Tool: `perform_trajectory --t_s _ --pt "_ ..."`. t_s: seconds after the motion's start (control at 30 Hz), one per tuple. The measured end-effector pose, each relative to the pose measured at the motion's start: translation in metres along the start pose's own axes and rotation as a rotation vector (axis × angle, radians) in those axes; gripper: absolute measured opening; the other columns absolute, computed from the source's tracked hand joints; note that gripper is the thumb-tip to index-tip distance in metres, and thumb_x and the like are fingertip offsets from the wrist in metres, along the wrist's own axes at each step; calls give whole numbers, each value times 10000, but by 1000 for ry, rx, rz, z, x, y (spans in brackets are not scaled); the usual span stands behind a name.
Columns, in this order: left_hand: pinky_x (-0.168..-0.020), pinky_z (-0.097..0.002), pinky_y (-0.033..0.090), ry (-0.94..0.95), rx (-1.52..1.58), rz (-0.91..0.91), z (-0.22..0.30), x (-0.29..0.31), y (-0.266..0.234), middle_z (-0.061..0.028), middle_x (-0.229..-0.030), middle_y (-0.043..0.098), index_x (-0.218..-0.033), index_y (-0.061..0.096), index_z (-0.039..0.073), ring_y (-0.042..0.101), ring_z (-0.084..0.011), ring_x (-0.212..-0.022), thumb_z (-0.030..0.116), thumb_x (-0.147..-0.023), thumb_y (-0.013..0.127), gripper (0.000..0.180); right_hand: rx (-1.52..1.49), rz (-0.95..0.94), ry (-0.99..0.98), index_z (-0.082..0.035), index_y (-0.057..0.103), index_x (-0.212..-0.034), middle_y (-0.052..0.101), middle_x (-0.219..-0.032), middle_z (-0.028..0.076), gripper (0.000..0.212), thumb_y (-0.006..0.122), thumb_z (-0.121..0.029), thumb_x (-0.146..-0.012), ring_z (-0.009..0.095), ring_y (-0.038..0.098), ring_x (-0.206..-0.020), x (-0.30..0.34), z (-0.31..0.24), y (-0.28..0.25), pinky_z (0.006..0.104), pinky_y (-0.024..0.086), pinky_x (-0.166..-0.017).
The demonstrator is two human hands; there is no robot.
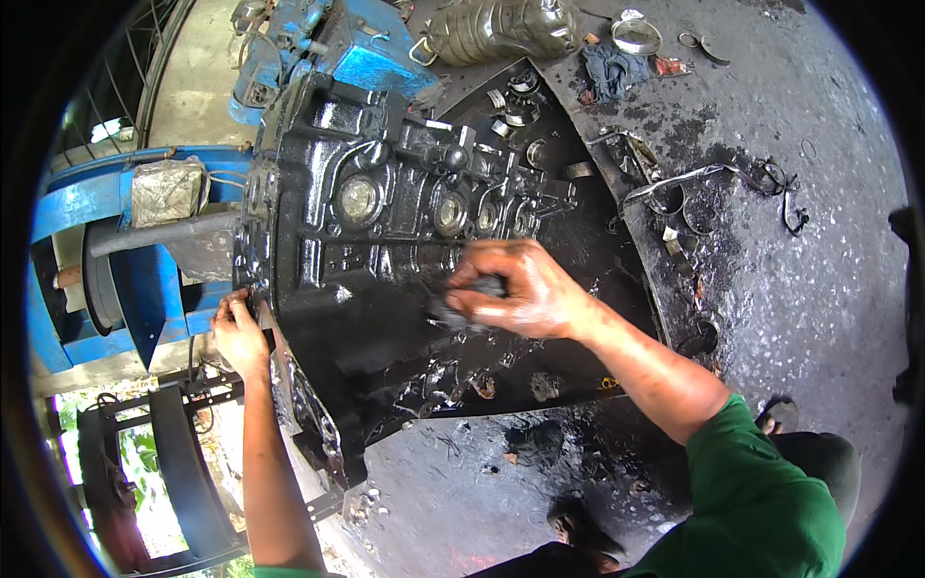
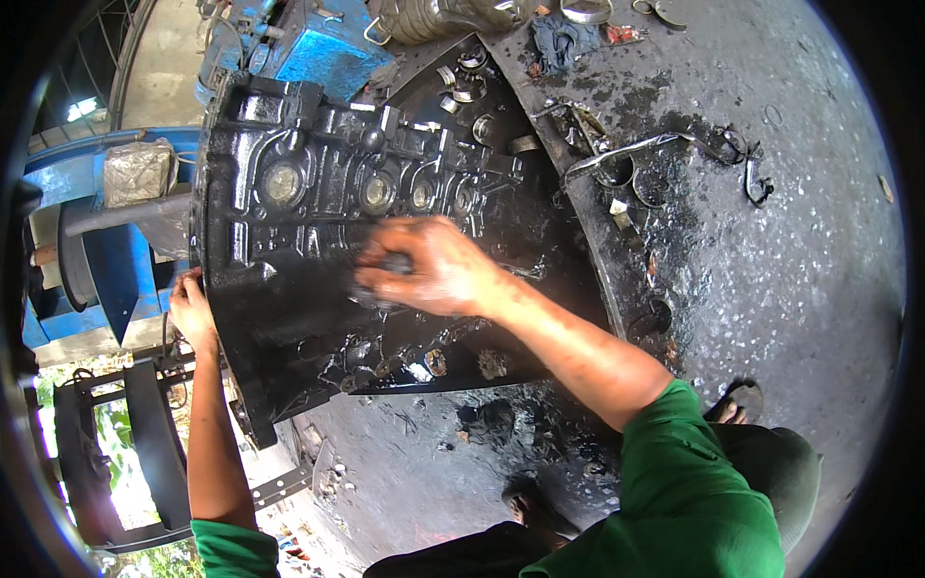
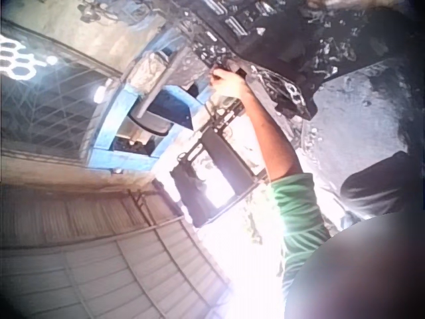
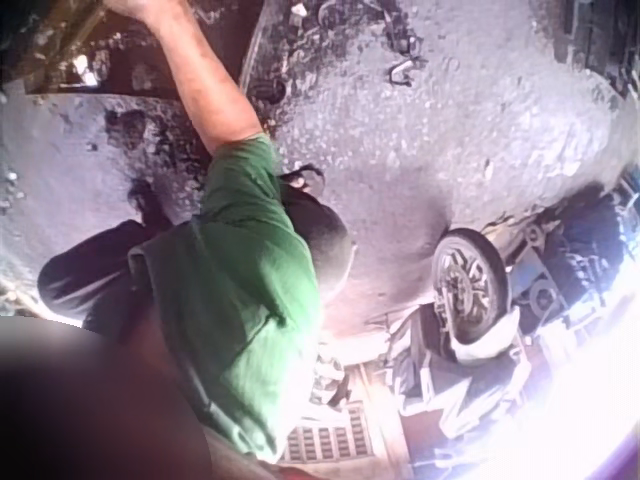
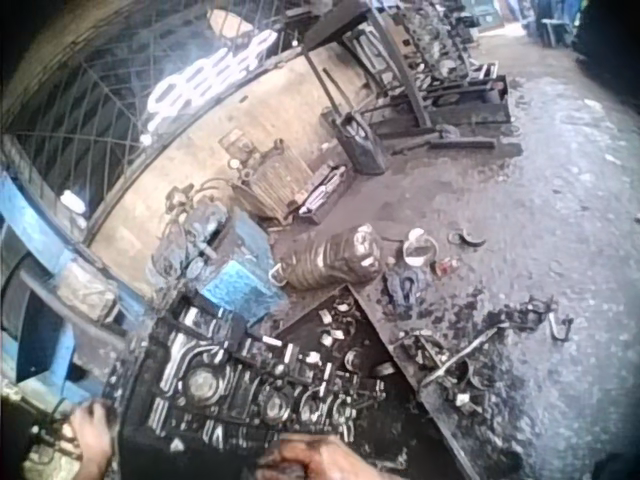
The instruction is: The person cleans a greasy engine block by hand, using a rag to wipe oil and grime from the surface. They repeatedly rub and wipe different areas of the block, occasionally adjusting their grip and repositioning the rag.
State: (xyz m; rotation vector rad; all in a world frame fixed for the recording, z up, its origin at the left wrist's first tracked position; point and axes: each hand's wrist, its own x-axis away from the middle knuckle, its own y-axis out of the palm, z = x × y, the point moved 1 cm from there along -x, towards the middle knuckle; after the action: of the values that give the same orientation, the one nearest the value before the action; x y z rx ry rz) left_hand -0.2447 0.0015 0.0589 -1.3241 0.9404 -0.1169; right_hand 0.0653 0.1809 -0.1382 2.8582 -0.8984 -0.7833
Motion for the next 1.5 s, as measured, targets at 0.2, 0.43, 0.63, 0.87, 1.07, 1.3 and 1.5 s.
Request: perform_trajectory --t_s 0.2,0.43,0.63,0.87,1.07,1.3,1.5 --pt "-881 -418 500 37 -63 25 -1 0 -1 -149 -1015 722 -1003 734 64 679 -320 -953 255 -974 463 333 20 204 -408 -59 618 -1030 619 -951 116 232 693 -232 -893 297 648 -866 -55 -35 74 397 547 -734" --pt "-894 -418 489 42 -10 -2 -4 -1 -1 -143 -1014 719 -999 735 73 666 -319 -969 265 -978 468 330 224 43 -171 -29 636 -911 622 -828 125 208 712 -209 -840 326 648 -752 -30 11 38 416 530 -647" --pt "-919 -405 461 61 6 -17 0 2 -1 -136 -1029 718 -997 731 53 636 -307 -1000 265 -972 453 351 222 156 23 -26 676 -864 673 -788 153 287 702 -310 -834 369 666 -753 -22 21 35 441 546 -689" --pt "-887 -424 482 31 -30 -44 -6 -1 -1 -147 -1027 719 -997 730 58 661 -325 -978 272 -979 446 357 232 249 4 -31 673 -801 681 -744 147 250 722 -273 -834 337 671 -676 24 67 15 414 548 -628" --pt "-916 -443 469 44 -50 -24 -9 -4 1 -148 -1058 712 -1021 728 84 646 -338 -1015 289 -984 433 361 332 219 69 -34 679 -803 678 -763 152 230 742 -254 -813 332 671 -702 16 106 8 411 528 -645" --pt "-896 -424 476 53 -42 -5 -6 -1 1 -148 -1015 710 -1024 721 62 654 -316 -983 272 -989 412 375 553 -42 442 -102 740 -929 705 -863 183 335 637 -409 -841 354 686 -862 64 140 -16 435 540 -837" --pt "-875 -417 477 57 -94 -18 -13 -5 1 -164 -1031 709 -1013 723 56 660 -323 -963 288 -992 417 384 449 60 642 -100 737 -948 717 -883 173 344 610 -411 -876 341 687 -909 55 142 -19 407 536 -861"
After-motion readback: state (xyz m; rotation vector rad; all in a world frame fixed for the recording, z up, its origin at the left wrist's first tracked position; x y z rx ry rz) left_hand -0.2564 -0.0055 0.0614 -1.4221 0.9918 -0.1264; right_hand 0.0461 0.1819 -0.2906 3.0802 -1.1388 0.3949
